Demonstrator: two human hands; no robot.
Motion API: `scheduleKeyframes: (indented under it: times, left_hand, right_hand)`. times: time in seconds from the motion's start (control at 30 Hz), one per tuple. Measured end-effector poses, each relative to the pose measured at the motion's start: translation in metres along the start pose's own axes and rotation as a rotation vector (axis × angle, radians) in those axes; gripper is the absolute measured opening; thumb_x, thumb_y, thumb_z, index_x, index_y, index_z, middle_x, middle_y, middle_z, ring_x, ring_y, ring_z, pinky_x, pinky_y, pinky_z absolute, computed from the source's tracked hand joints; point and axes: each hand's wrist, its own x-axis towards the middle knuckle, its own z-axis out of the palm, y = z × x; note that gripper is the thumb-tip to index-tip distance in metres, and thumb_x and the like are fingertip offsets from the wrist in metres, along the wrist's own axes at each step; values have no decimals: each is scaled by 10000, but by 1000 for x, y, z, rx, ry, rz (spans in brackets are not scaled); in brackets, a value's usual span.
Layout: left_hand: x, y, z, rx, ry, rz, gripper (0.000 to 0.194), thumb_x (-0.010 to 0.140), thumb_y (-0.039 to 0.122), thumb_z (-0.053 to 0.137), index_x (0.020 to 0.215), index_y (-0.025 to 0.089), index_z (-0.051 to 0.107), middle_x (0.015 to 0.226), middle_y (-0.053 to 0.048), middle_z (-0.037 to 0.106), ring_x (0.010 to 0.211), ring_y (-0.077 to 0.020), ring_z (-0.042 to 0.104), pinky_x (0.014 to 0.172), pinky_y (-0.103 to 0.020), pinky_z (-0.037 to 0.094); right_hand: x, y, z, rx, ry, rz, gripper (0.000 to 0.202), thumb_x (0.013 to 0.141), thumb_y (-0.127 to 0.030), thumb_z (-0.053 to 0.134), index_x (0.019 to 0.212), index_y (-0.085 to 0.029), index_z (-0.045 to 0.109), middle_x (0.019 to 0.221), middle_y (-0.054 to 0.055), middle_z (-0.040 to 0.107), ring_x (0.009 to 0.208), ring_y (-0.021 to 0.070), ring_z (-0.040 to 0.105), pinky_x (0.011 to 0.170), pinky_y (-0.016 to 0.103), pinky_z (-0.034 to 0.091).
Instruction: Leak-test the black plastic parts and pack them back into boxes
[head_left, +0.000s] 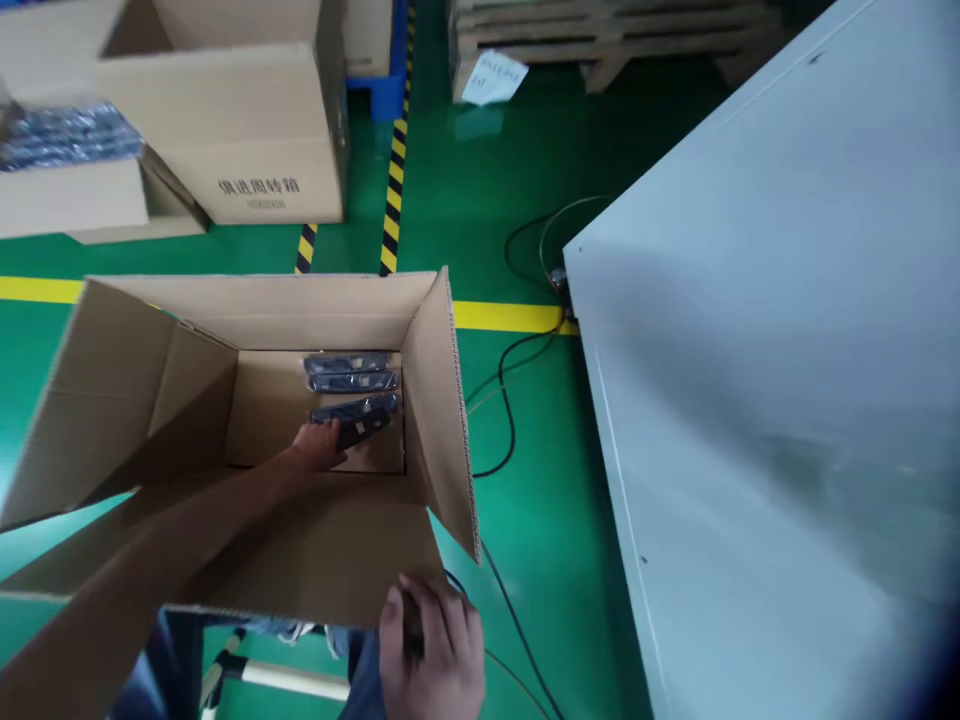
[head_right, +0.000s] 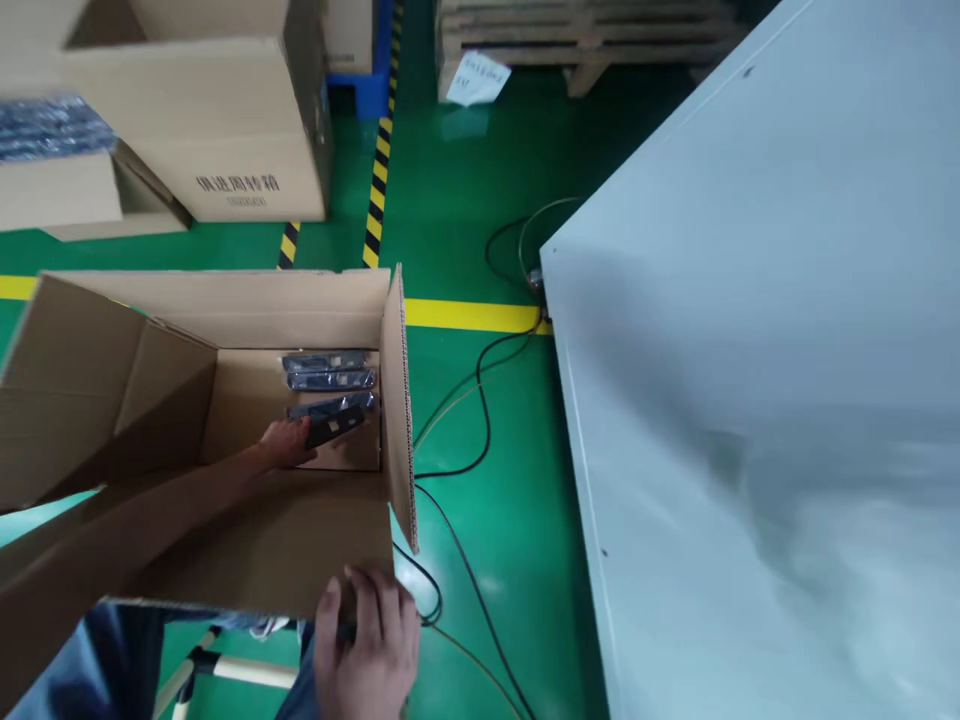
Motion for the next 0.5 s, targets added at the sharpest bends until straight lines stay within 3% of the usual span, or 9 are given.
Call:
scheduleKeyframes:
  times: [0.13,0.23,0.3,0.37,0.5]
  left_hand:
    - [-74,-2,-68,-130,165,-73,557,931,439,665,1395,163,529,1148,-141,773,1069,-317,749,909,-394,561]
    - [-148,4,-89,-275,321,-60,488,960,449,600,1373,215,488,1159,-79,766,1048,-253,752,886,-325,550]
    - [-202,17,-81,-502,431,-17,442,957,478,589,1307,227,494,1088,-45,759,961,-218,746,847,-307,553]
    - [-253,35,-60,-771,514,58,457,905,501,646,1246,229,511,1028,-32,746,905,-214,727,816,-316,557]
    - [-331,67,-5,-1069,465,181,485,831,437,731,1217,217,537,1034,-47,736,903,-214,698,809,-323,566]
  right_hand:
    - [9,-5,9,-41,125,15,252,1059,-399,558,1056,-201,714,999,103,727,931,259,628,831,404,463]
    - [9,-7,9,-93,228,6,412,1056,-510,537,1228,-165,684,1132,167,717,1100,323,630,926,477,464]
    - [6,-15,1,-11,263,6,480,1038,-531,563,1324,-153,646,1213,190,706,1196,346,622,1001,528,472]
    - [0,-34,-13,210,222,53,474,1044,-495,556,1396,-182,608,1271,172,704,1207,313,647,1008,509,518]
    - [-12,-93,-49,720,74,281,485,1054,-525,497,1435,-247,612,1290,113,737,1106,241,719,910,393,612]
